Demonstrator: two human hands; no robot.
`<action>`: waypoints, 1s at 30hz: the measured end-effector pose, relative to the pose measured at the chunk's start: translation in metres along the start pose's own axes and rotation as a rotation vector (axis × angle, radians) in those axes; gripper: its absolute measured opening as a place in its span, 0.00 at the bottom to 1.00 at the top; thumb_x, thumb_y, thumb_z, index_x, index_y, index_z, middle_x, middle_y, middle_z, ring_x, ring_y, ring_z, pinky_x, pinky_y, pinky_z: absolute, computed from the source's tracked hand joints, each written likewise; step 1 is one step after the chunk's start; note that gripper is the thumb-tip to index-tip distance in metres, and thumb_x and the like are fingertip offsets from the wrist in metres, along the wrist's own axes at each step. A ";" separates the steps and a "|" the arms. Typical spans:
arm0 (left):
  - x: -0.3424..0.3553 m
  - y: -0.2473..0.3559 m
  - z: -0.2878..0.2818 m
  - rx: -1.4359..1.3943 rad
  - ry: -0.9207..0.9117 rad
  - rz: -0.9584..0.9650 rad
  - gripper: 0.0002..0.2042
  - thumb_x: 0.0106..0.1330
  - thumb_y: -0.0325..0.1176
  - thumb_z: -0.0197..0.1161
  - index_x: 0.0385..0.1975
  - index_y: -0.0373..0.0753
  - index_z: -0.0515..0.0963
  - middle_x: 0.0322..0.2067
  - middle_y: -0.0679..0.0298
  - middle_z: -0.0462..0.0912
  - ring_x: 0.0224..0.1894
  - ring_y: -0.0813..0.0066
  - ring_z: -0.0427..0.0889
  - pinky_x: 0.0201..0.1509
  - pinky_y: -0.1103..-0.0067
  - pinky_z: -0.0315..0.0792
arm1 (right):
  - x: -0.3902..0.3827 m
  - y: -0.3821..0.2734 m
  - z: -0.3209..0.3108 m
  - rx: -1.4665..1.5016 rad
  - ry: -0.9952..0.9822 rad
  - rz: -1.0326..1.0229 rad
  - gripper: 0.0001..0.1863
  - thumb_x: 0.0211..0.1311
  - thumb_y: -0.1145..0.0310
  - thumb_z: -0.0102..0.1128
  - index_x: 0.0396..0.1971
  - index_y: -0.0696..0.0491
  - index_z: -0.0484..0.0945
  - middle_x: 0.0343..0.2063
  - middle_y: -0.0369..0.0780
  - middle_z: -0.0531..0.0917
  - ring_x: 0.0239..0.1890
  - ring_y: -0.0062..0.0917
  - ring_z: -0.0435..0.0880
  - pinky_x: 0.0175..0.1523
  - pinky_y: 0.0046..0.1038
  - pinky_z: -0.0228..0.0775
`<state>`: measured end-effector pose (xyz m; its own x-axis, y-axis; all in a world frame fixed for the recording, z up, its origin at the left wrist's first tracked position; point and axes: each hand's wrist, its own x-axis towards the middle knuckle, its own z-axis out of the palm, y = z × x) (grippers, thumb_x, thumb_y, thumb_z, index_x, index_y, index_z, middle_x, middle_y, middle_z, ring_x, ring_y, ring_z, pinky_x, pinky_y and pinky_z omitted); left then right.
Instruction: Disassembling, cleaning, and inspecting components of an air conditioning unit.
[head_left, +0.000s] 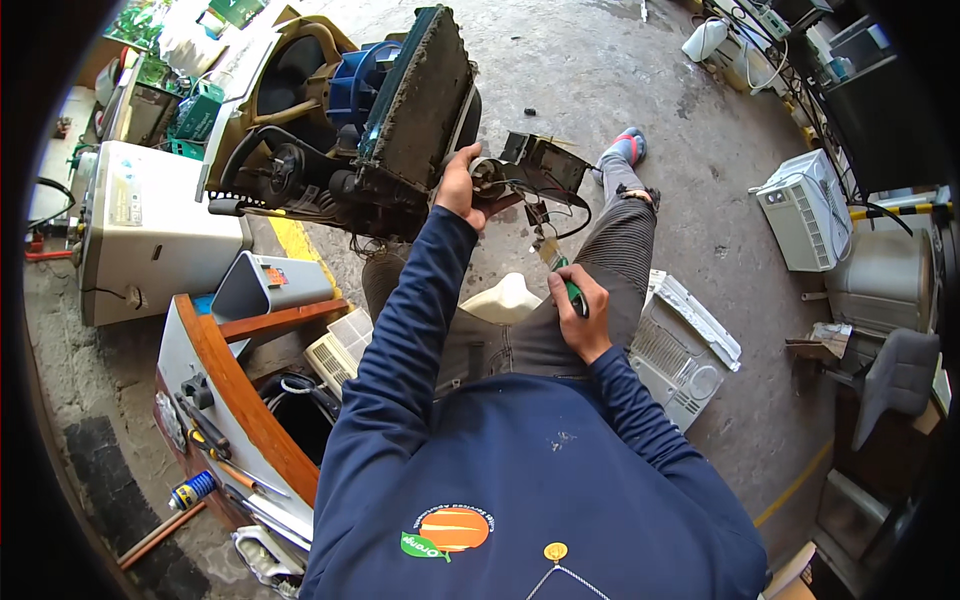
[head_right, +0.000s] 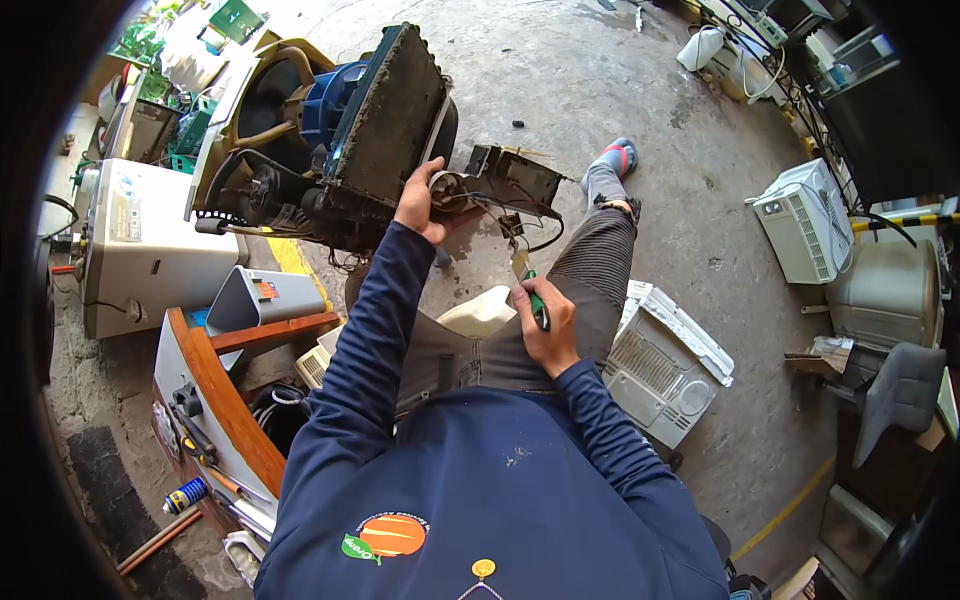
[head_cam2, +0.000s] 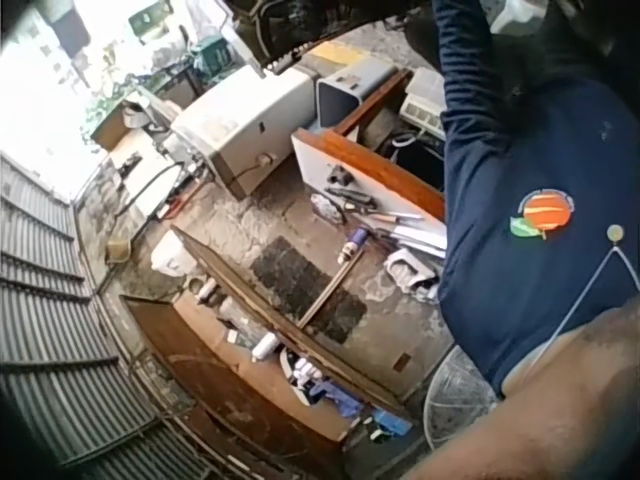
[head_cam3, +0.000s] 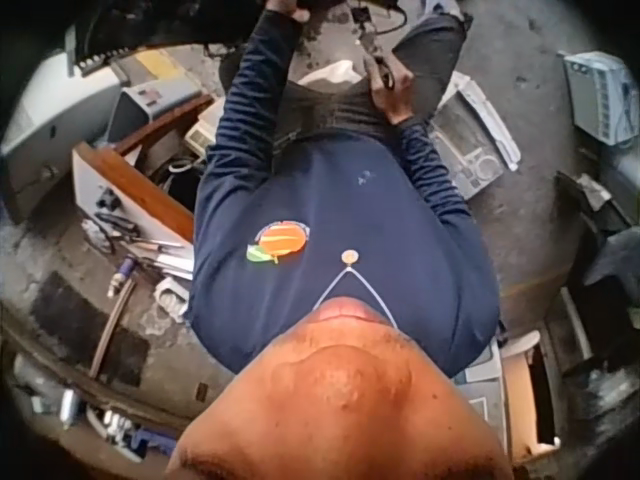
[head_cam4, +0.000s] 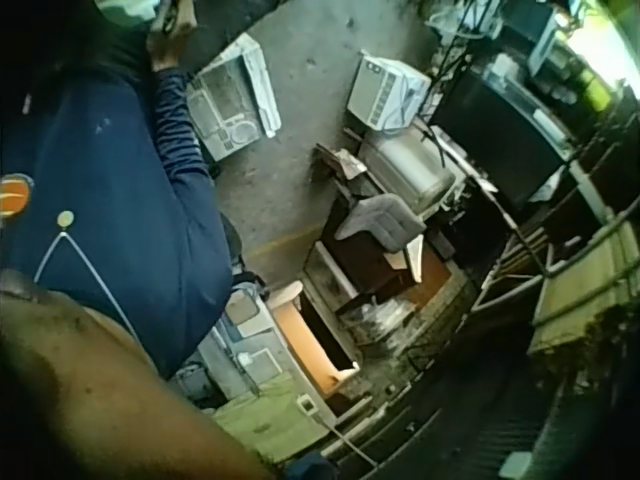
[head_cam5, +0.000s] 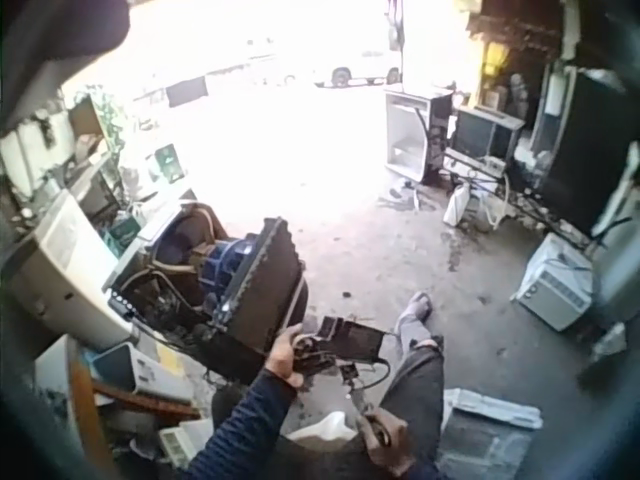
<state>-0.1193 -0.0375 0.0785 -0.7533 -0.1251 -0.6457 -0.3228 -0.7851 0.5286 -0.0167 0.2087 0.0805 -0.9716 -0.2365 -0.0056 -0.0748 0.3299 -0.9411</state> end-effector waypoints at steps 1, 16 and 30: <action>-0.002 0.001 0.003 0.013 0.016 0.011 0.20 0.72 0.49 0.54 0.38 0.36 0.81 0.33 0.58 0.88 0.31 0.60 0.87 0.40 0.59 0.86 | -0.001 -0.001 0.000 -0.006 0.024 -0.084 0.10 0.70 0.67 0.60 0.30 0.57 0.80 0.23 0.36 0.76 0.23 0.23 0.69 0.33 0.26 0.65; -0.076 0.064 0.077 0.620 -0.186 0.484 0.20 0.61 0.39 0.72 0.42 0.28 0.78 0.30 0.56 0.84 0.25 0.74 0.83 0.27 0.82 0.79 | 0.080 -0.024 -0.045 -0.031 0.259 -0.269 0.10 0.70 0.66 0.63 0.45 0.54 0.82 0.29 0.34 0.77 0.27 0.20 0.70 0.35 0.24 0.64; -0.116 0.092 0.089 0.825 -0.199 0.355 0.23 0.59 0.42 0.72 0.43 0.28 0.79 0.33 0.54 0.84 0.26 0.73 0.83 0.26 0.82 0.77 | 0.102 -0.050 -0.038 -0.101 -0.144 -0.360 0.31 0.60 0.69 0.72 0.65 0.51 0.73 0.44 0.39 0.84 0.28 0.28 0.78 0.40 0.28 0.74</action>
<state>-0.1130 -0.0408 0.2507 -0.9464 -0.1092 -0.3040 -0.3027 -0.0291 0.9526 -0.1210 0.2026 0.1399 -0.8384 -0.4764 0.2648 -0.4338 0.2890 -0.8534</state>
